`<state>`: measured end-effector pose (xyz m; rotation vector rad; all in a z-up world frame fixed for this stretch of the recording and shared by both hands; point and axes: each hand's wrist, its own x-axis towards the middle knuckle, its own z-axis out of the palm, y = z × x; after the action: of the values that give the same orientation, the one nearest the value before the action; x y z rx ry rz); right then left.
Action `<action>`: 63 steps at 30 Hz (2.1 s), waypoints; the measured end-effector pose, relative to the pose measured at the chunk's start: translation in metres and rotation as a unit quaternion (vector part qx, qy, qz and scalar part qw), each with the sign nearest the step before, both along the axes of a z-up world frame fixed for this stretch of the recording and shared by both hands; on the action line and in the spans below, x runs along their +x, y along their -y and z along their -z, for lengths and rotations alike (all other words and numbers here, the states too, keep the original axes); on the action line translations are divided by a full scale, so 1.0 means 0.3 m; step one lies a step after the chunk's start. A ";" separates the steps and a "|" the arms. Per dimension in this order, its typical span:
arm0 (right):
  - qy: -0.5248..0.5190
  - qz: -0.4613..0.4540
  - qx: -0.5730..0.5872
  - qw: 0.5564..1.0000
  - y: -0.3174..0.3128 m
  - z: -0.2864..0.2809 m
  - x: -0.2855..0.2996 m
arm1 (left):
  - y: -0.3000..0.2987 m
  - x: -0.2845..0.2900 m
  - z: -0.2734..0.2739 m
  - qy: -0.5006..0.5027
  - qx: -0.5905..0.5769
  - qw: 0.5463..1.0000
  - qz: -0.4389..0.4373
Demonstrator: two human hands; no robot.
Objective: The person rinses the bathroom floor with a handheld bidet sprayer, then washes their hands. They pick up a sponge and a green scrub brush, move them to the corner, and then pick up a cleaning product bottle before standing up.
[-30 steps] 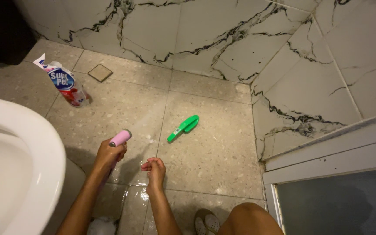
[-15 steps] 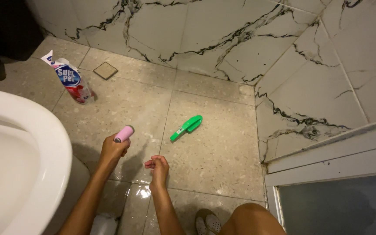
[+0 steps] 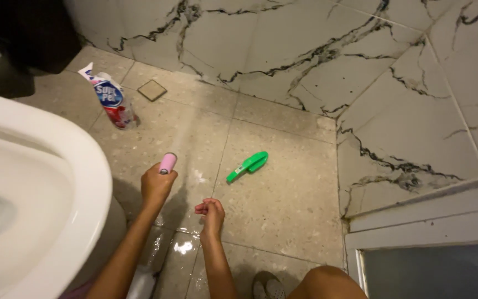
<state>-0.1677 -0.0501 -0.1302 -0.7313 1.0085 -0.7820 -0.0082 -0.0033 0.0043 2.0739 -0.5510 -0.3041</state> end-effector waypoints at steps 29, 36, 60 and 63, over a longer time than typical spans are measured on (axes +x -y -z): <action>-0.002 -0.002 0.016 1.000 0.054 0.090 0.003 | 0.022 -0.041 -0.062 0.067 0.062 0.988 -0.125; -0.009 -0.001 0.016 1.000 0.056 0.098 0.006 | 0.033 -0.061 -0.033 0.062 0.063 0.991 -0.097; 0.008 0.012 0.000 1.000 -0.002 0.029 0.001 | -0.005 -0.024 0.044 -0.180 -0.022 0.969 0.167; 0.000 0.015 0.003 1.000 -0.001 0.048 0.010 | -0.017 -0.020 0.056 -0.236 -0.070 0.949 0.195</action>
<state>-0.1646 -0.0497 -0.1446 -0.7115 1.0246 -0.8049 -0.0143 0.0018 -0.0123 1.6627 -0.6586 -0.9370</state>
